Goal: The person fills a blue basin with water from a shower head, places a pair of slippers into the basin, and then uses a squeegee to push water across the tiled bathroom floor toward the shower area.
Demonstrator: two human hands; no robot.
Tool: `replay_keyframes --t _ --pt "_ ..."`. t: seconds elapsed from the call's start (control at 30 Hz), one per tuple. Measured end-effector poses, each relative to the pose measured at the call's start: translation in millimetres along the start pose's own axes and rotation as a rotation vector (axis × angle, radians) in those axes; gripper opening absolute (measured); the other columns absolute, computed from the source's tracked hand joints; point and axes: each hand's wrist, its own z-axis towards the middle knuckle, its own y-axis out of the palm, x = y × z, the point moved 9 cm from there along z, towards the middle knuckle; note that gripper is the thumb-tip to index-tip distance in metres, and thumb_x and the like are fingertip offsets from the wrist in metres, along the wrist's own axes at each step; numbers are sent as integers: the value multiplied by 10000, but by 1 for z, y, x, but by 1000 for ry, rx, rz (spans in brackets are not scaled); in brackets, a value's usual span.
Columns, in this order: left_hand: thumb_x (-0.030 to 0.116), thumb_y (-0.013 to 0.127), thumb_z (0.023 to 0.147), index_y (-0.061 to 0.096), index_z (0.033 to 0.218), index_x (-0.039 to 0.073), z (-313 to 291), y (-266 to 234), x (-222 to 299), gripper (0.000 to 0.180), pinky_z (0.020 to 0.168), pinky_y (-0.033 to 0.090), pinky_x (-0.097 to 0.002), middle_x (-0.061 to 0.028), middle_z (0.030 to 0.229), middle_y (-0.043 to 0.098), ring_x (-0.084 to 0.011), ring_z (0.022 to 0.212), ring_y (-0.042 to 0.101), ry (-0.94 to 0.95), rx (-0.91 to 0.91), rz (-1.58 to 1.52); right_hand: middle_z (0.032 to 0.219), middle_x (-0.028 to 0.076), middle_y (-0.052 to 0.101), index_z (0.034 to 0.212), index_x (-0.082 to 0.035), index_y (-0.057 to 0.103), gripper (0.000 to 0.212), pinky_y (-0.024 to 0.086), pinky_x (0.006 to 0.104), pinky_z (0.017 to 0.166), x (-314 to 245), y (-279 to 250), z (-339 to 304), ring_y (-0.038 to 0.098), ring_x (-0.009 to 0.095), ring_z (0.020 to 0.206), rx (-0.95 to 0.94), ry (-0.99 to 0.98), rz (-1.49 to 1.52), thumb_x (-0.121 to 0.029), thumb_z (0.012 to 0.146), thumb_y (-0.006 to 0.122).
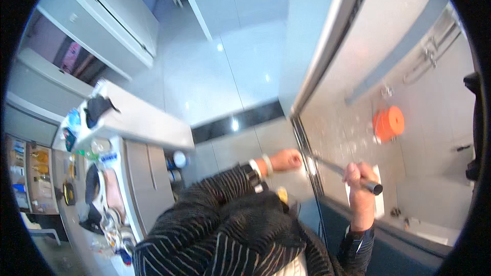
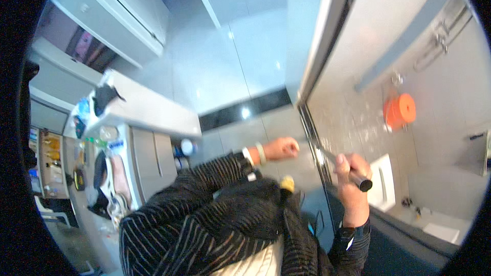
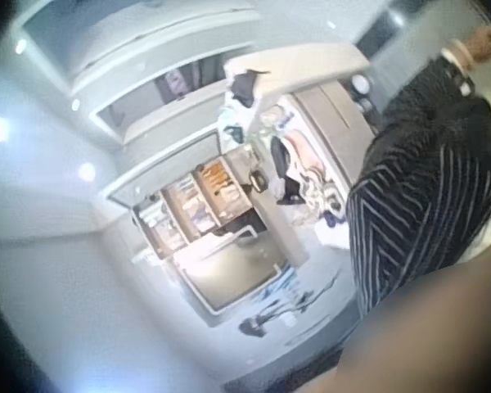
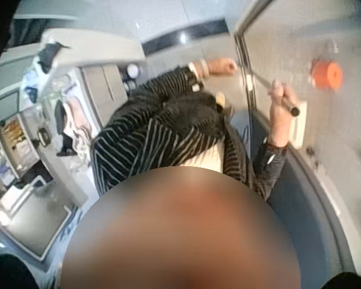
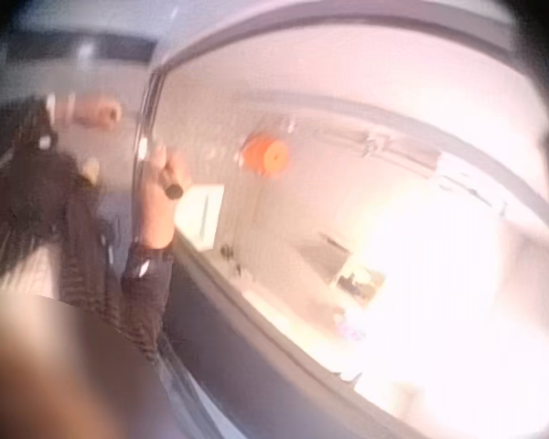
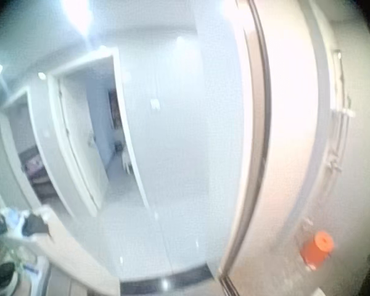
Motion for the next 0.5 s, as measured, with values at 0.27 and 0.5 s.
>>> replay_keyframes --t 0.27,0.5 --pt "206 717 803 469 1287 52 -59 -101 245 565 953 437 -387 -126 1229 527 -264 1106 535 584 -44 135 598 30 507 706 5 532 286 391 309 522 25 93 43 465 114 576 151 154 68 -182 917 576" --pt "261 658 855 564 1037 12 -89 -92 311 323 777 466 -374 -165 1005 584 -295 903 574 770 -251 79 712 50 555 794 -1 555 163 414 330 540 23 160 17 522 145 674 53 264 354 -135 882 585"
